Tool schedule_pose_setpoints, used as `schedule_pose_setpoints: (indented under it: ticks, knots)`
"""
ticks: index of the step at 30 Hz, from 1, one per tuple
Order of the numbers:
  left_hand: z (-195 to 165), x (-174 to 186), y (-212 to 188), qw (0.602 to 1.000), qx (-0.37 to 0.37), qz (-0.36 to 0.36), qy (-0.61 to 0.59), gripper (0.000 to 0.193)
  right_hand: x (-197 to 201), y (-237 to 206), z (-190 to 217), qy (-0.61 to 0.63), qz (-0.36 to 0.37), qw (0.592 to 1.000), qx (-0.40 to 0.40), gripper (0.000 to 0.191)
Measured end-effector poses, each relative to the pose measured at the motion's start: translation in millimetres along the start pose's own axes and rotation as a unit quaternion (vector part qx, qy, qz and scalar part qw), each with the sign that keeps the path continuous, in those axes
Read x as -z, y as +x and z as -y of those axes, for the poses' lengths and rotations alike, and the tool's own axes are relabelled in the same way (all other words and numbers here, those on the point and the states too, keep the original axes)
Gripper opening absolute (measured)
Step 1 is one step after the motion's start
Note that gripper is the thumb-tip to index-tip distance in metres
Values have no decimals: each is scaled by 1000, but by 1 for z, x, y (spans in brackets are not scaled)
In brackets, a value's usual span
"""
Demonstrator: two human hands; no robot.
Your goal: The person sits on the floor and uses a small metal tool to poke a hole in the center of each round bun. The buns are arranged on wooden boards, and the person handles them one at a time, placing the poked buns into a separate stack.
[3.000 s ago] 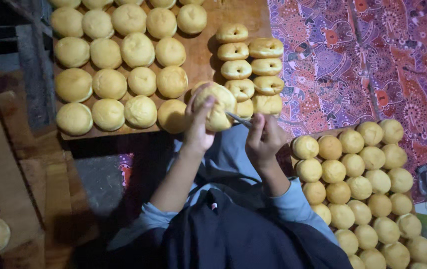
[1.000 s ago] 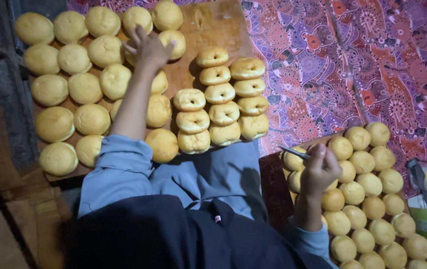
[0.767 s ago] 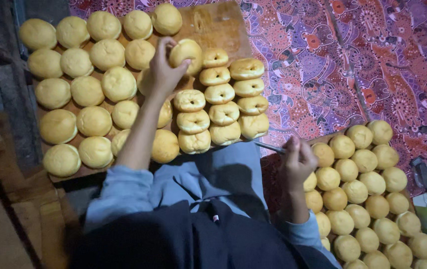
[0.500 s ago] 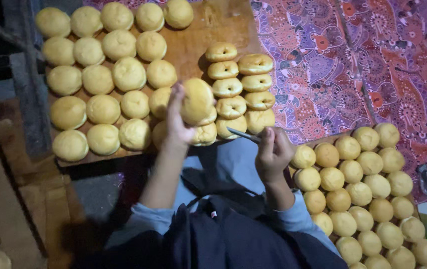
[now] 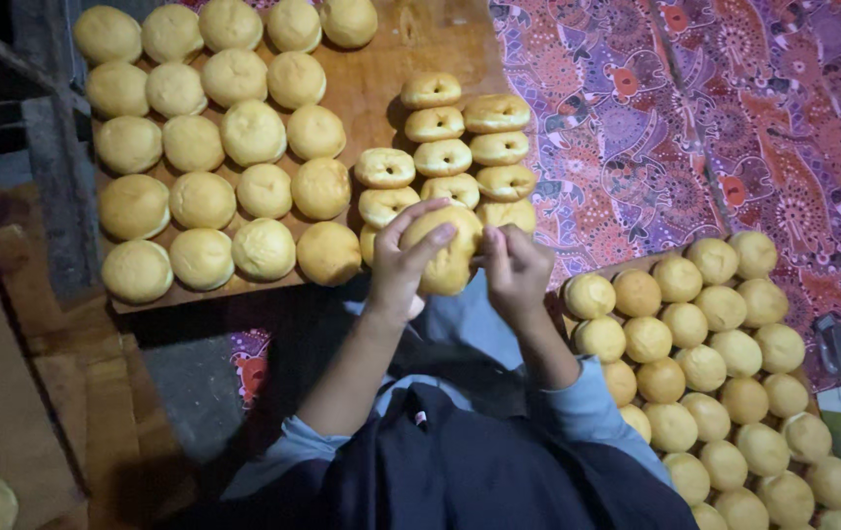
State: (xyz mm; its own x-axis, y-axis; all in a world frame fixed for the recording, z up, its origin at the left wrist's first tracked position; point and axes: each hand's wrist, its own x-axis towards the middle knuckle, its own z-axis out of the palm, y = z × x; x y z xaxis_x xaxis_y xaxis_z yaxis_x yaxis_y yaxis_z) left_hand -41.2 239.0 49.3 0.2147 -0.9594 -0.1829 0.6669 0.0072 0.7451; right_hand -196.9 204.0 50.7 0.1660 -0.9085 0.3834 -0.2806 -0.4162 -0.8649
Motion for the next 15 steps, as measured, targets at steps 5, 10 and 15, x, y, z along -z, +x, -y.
schedule_pose_setpoints:
  ticks: [5, 10, 15]
  knots:
    - [8, -8, 0, 998, 0, 46, -45, 42, 13, 14, -16, 27, 64, 997, 13, 29]
    - [29, -10, -1, 995, -20, -68, -75, 43, -7, 16, -24, -134, -94, 955, 248, 29]
    - [36, 10, 10, 995, -4, -25, -92, 40, -14, 14, -28, -14, 75, 996, 40, 28]
